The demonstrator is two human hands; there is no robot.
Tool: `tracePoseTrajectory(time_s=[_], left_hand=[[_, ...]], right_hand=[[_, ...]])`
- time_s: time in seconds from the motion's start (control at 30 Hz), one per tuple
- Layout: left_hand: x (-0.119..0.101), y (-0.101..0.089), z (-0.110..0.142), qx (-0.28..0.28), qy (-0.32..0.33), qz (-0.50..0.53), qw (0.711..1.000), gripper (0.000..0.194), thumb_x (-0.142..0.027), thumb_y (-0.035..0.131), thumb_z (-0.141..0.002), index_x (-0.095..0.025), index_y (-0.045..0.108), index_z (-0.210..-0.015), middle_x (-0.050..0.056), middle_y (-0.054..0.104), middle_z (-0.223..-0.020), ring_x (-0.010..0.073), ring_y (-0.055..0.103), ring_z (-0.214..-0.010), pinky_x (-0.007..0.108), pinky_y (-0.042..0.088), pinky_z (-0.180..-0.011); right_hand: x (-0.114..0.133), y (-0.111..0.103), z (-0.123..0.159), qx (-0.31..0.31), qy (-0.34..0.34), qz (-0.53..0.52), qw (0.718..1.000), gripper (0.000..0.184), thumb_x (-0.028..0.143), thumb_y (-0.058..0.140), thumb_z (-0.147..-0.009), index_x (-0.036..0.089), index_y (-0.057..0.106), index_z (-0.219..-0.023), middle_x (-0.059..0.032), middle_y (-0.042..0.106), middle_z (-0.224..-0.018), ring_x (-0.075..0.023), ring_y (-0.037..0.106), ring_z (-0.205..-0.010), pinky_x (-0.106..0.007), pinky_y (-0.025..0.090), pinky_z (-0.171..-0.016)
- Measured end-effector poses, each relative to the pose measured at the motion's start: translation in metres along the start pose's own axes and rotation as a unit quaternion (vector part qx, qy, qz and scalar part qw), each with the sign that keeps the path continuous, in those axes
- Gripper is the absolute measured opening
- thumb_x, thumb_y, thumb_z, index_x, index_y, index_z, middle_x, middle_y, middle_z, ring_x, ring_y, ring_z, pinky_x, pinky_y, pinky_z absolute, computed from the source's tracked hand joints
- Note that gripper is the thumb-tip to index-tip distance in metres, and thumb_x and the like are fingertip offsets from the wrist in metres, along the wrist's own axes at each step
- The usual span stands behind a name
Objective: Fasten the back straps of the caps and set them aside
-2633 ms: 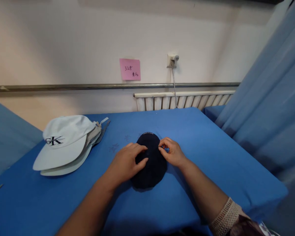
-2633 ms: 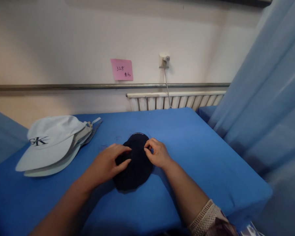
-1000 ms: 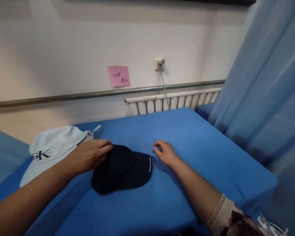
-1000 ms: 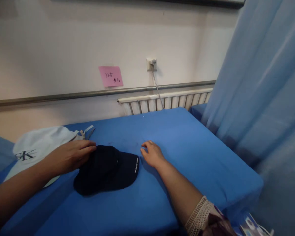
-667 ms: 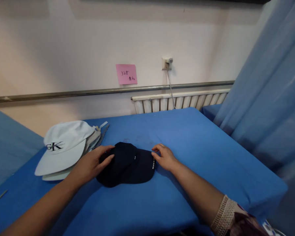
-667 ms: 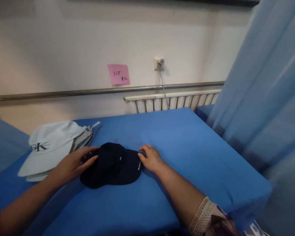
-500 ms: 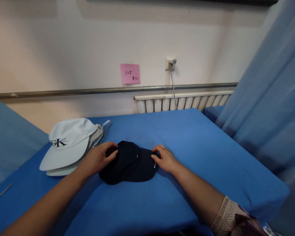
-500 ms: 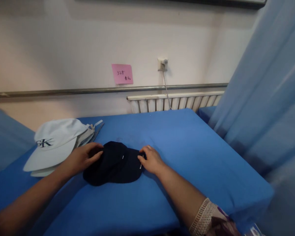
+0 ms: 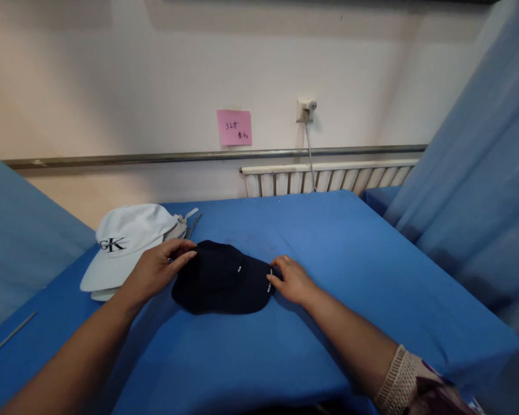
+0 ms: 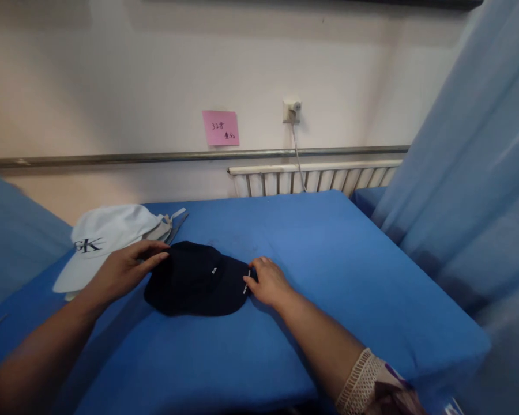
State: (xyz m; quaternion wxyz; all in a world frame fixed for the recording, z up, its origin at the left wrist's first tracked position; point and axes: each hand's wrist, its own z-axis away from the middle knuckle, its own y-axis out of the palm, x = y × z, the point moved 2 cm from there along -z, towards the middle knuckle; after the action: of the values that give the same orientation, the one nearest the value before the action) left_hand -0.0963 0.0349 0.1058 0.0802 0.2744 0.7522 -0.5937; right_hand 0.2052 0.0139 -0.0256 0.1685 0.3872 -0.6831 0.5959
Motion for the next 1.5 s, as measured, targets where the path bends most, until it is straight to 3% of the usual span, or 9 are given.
tracePoseTrajectory(time_s=[0.13, 0.23, 0.37, 0.6, 0.77, 0.93, 1.13, 1.3, 1.5], left_hand=[[-0.003, -0.001, -0.003, 0.007, 0.024, 0.000, 1.000, 0.035, -0.054, 0.055, -0.081, -0.023, 0.065, -0.094, 0.004, 0.071, -0.090, 0.0229, 0.066, -0.081, 0.034, 0.052, -0.075], [-0.008, -0.003, -0.004, 0.004, 0.045, 0.000, 0.999, 0.033, -0.052, 0.055, -0.083, -0.023, 0.064, -0.095, 0.003, 0.070, -0.091, 0.0225, 0.066, -0.082, 0.034, 0.052, -0.077], [-0.015, -0.004, -0.008, 0.002, 0.071, 0.001, 0.997, 0.029, -0.048, 0.052, -0.086, -0.023, 0.063, -0.098, 0.004, 0.069, -0.094, 0.0222, 0.065, -0.086, 0.034, 0.050, -0.078], [-0.022, 0.037, -0.031, 0.003, 0.121, 0.010, 0.993, 0.027, -0.042, 0.051, -0.087, -0.020, 0.062, -0.098, 0.006, 0.068, -0.095, 0.0226, 0.065, -0.088, 0.036, 0.050, -0.081], [-0.057, 0.066, -0.041, -0.013, 0.155, 0.063, 0.986, 0.025, -0.039, 0.050, -0.089, -0.021, 0.063, -0.100, 0.005, 0.068, -0.096, 0.0223, 0.064, -0.092, 0.037, 0.051, -0.085], [-0.086, 0.075, -0.046, -0.048, 0.203, 0.116, 0.971, 0.022, -0.034, 0.050, -0.090, -0.022, 0.064, -0.101, 0.006, 0.068, -0.105, 0.0217, 0.063, -0.100, 0.038, 0.049, -0.093], [-0.077, 0.095, -0.053, -0.059, 0.188, 0.138, 0.971, 0.022, -0.034, 0.051, -0.090, -0.022, 0.066, -0.102, 0.006, 0.069, -0.104, 0.0218, 0.063, -0.098, 0.040, 0.050, -0.092], [-0.067, 0.108, -0.055, -0.045, 0.164, 0.137, 0.976, 0.024, -0.035, 0.051, -0.090, -0.022, 0.066, -0.102, 0.007, 0.069, -0.103, 0.0225, 0.063, -0.098, 0.041, 0.050, -0.092], [-0.066, 0.114, -0.058, -0.054, 0.143, 0.133, 0.979, 0.024, -0.035, 0.050, -0.090, -0.021, 0.067, -0.101, 0.006, 0.069, -0.103, 0.0220, 0.064, -0.097, 0.040, 0.051, -0.091]], right_hand=[[-0.003, 0.013, 0.000, -0.014, 0.119, -0.099, 0.988, 0.034, 0.031, 0.069, -0.080, 0.019, 0.060, -0.111, -0.0059, 0.065, -0.089, -0.0200, 0.062, -0.082, -0.032, 0.045, -0.075], [-0.004, 0.023, -0.004, -0.029, 0.198, -0.260, 0.945, 0.036, 0.018, 0.072, -0.073, 0.019, 0.059, -0.106, 0.0039, 0.057, -0.068, -0.0131, 0.054, -0.061, -0.026, 0.041, -0.062], [-0.008, 0.011, -0.006, -0.060, 0.221, -0.343, 0.911, 0.033, 0.009, 0.067, -0.071, 0.018, 0.057, -0.101, 0.0098, 0.045, -0.060, -0.0086, 0.044, -0.051, -0.023, 0.037, -0.054], [-0.029, -0.017, 0.040, -0.067, 0.221, -0.310, 0.922, 0.032, 0.015, 0.065, -0.073, 0.019, 0.053, -0.103, 0.0081, 0.048, -0.059, -0.0112, 0.046, -0.049, -0.024, 0.037, -0.051], [-0.038, -0.034, 0.069, -0.085, 0.176, -0.066, 0.979, 0.017, 0.028, 0.064, -0.080, 0.023, 0.061, -0.096, -0.0018, 0.065, -0.073, -0.0177, 0.059, -0.064, -0.030, 0.043, -0.061], [-0.030, -0.062, 0.027, -0.125, 0.098, 0.008, 0.987, 0.019, 0.026, 0.063, -0.083, 0.022, 0.065, -0.101, -0.0065, 0.067, -0.099, -0.0193, 0.064, -0.084, -0.034, 0.048, -0.078], [-0.026, -0.055, -0.046, -0.120, 0.045, -0.052, 0.990, 0.027, 0.022, 0.068, -0.080, 0.022, 0.067, -0.107, -0.0052, 0.064, -0.107, -0.0171, 0.061, -0.092, -0.030, 0.049, -0.080], [-0.042, -0.035, -0.057, -0.108, 0.051, -0.023, 0.993, 0.007, 0.016, 0.064, -0.083, 0.021, 0.070, -0.084, -0.0031, 0.064, -0.091, -0.0170, 0.059, -0.087, -0.033, 0.046, -0.085], [-0.053, -0.025, -0.059, -0.104, 0.051, -0.059, 0.992, 0.024, 0.022, 0.069, -0.081, 0.023, 0.068, -0.105, -0.0041, 0.064, -0.104, -0.0158, 0.061, -0.089, -0.030, 0.048, -0.082]])
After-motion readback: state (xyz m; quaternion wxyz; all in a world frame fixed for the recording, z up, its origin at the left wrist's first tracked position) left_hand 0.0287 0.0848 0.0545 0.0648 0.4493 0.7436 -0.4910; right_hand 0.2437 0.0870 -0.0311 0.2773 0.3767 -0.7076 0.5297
